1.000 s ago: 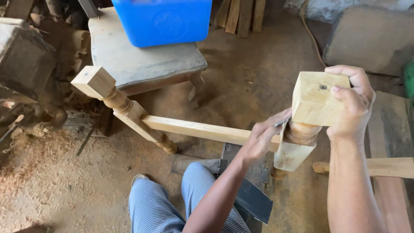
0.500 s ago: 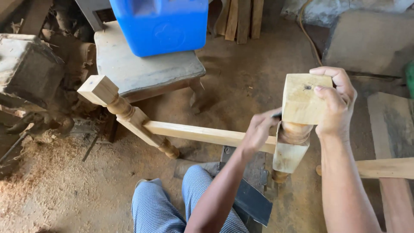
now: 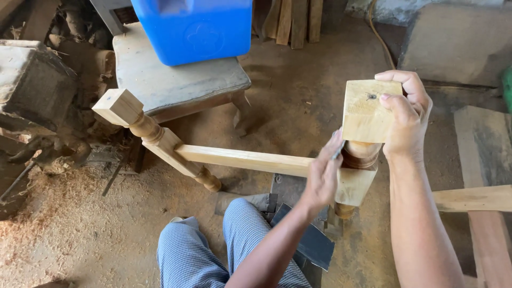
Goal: Sanding a wooden furniture leg with sandpaper in a workshop.
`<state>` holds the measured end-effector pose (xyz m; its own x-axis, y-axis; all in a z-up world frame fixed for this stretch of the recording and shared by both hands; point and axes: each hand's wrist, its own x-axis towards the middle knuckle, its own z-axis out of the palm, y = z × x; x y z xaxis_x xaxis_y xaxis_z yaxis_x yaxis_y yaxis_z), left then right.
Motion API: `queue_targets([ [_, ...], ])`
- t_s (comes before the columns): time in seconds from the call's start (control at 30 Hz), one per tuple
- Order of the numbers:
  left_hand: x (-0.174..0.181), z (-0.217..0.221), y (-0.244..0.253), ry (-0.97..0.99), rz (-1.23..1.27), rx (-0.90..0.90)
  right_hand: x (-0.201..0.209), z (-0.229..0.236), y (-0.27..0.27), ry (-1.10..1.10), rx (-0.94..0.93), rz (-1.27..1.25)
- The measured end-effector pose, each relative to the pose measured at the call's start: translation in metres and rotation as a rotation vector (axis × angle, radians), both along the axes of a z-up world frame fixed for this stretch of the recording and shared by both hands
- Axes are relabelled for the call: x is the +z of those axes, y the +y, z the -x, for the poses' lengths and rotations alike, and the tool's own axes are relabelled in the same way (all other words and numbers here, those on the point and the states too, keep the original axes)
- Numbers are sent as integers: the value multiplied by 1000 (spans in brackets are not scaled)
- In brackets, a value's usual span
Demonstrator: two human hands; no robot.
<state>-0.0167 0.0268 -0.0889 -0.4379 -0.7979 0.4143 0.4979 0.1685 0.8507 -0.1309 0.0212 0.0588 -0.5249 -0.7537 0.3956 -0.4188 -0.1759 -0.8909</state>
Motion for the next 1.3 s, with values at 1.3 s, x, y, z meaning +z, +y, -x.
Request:
queue_targets([
  [1.3,68,20,50,-228,85,476,-6,14,-3,78,93,125],
])
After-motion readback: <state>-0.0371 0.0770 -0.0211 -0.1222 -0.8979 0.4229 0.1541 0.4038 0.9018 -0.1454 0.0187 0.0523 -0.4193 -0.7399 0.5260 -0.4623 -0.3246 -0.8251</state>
